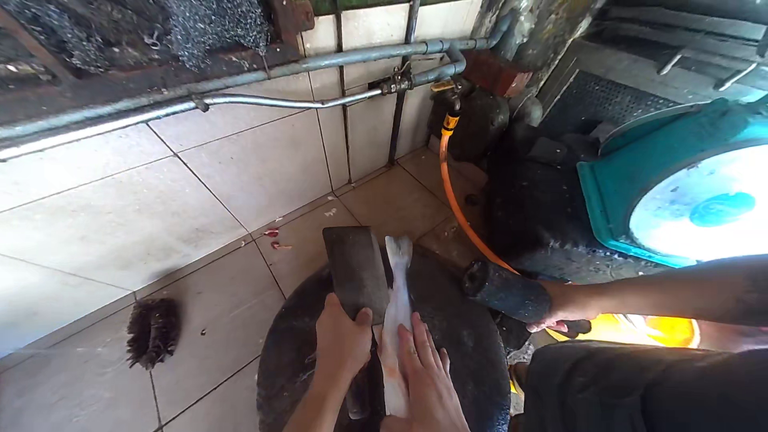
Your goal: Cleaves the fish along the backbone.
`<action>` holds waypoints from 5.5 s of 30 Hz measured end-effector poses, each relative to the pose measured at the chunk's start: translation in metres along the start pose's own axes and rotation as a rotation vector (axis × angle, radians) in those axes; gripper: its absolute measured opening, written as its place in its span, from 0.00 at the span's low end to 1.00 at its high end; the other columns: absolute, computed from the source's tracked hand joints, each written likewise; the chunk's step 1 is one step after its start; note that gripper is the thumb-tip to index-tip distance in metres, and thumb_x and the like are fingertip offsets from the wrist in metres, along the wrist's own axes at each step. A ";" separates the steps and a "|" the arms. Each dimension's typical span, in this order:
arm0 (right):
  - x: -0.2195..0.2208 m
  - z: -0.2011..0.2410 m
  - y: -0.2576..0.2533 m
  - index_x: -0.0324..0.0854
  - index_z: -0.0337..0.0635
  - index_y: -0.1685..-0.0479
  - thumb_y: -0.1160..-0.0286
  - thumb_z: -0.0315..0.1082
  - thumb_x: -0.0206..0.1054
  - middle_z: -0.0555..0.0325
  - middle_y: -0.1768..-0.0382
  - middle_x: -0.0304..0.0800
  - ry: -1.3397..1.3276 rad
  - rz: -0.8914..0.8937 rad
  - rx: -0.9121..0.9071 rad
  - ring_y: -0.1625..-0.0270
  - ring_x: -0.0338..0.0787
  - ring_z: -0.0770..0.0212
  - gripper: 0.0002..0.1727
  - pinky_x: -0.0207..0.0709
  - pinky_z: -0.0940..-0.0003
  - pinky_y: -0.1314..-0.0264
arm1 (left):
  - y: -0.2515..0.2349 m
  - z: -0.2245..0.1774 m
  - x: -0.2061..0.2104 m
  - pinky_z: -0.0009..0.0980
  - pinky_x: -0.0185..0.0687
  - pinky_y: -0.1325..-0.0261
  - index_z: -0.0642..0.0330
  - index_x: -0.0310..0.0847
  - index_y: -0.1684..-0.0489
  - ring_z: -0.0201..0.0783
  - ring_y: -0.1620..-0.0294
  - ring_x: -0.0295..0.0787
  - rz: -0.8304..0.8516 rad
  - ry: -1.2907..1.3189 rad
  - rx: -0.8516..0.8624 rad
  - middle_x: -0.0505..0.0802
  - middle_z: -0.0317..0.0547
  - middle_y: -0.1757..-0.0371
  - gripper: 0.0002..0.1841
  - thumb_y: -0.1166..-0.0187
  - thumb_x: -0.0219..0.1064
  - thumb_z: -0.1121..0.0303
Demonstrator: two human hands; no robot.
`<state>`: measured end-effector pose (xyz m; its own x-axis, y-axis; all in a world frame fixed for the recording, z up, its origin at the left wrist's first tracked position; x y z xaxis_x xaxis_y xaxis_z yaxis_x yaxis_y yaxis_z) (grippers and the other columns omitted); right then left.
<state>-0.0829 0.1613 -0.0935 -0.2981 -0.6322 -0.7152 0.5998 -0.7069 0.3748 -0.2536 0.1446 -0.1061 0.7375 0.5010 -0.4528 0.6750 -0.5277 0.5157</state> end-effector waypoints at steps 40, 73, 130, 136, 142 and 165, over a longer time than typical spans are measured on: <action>0.003 -0.011 -0.001 0.62 0.46 0.08 0.72 0.55 0.86 0.43 0.05 0.46 -0.094 -0.146 -0.081 0.04 0.47 0.40 0.69 0.41 0.26 0.09 | -0.035 -0.053 0.021 0.44 0.91 0.73 0.67 0.69 0.36 0.46 0.80 0.89 -0.112 -0.197 0.102 0.89 0.57 0.65 0.24 0.21 0.74 0.63; -0.037 -0.027 -0.042 0.75 0.52 0.91 0.51 0.44 0.74 0.67 0.88 0.75 -0.305 0.061 0.055 0.81 0.78 0.64 0.14 0.71 0.56 0.75 | 0.081 -0.072 -0.030 0.29 0.83 0.80 0.62 0.68 0.43 0.35 0.87 0.83 0.292 -0.497 -0.178 0.85 0.47 0.76 0.14 0.19 0.66 0.68; -0.030 -0.050 -0.046 0.74 0.47 0.97 0.55 0.28 0.68 0.63 0.92 0.74 -0.955 0.067 -0.232 0.87 0.74 0.69 0.11 0.65 0.70 0.85 | 0.169 -0.016 -0.010 0.39 0.91 0.68 0.58 0.56 0.29 0.42 0.73 0.91 0.306 -0.391 -0.303 0.85 0.52 0.58 0.28 0.20 0.71 0.67; -0.031 -0.046 -0.043 0.73 0.47 0.97 0.53 0.27 0.66 0.65 0.92 0.75 -0.977 0.076 -0.228 0.86 0.75 0.70 0.12 0.67 0.71 0.83 | 0.195 -0.013 -0.020 0.39 0.90 0.59 0.61 0.54 0.23 0.45 0.65 0.92 0.399 -0.438 -0.391 0.86 0.55 0.53 0.29 0.16 0.69 0.66; -0.030 -0.048 -0.044 0.74 0.46 0.97 0.53 0.26 0.64 0.62 0.92 0.75 -0.981 0.070 -0.220 0.86 0.75 0.69 0.11 0.67 0.70 0.83 | 0.176 -0.003 0.002 0.40 0.92 0.61 0.59 0.54 0.24 0.43 0.68 0.92 0.280 -0.354 -0.279 0.85 0.52 0.56 0.30 0.19 0.69 0.66; -0.039 -0.040 -0.037 0.81 0.41 0.86 0.34 0.31 0.67 0.57 0.87 0.82 -0.597 0.154 -0.115 0.84 0.79 0.65 0.13 0.72 0.68 0.80 | 0.195 0.011 0.002 0.43 0.91 0.48 0.60 0.53 0.23 0.48 0.54 0.94 0.268 -0.400 -0.279 0.87 0.55 0.49 0.35 0.23 0.74 0.65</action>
<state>-0.0634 0.2248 -0.1028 -0.5456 -0.8157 -0.1924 0.7352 -0.5760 0.3574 -0.1205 0.0355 -0.0146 0.8693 0.0456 -0.4922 0.4720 -0.3720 0.7993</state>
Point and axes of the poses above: each hand's wrist, its own y-axis away from the middle knuckle, its own x-axis out of the palm, z = x × y, the point moved 5 cm from there along -y, towards the middle knuckle
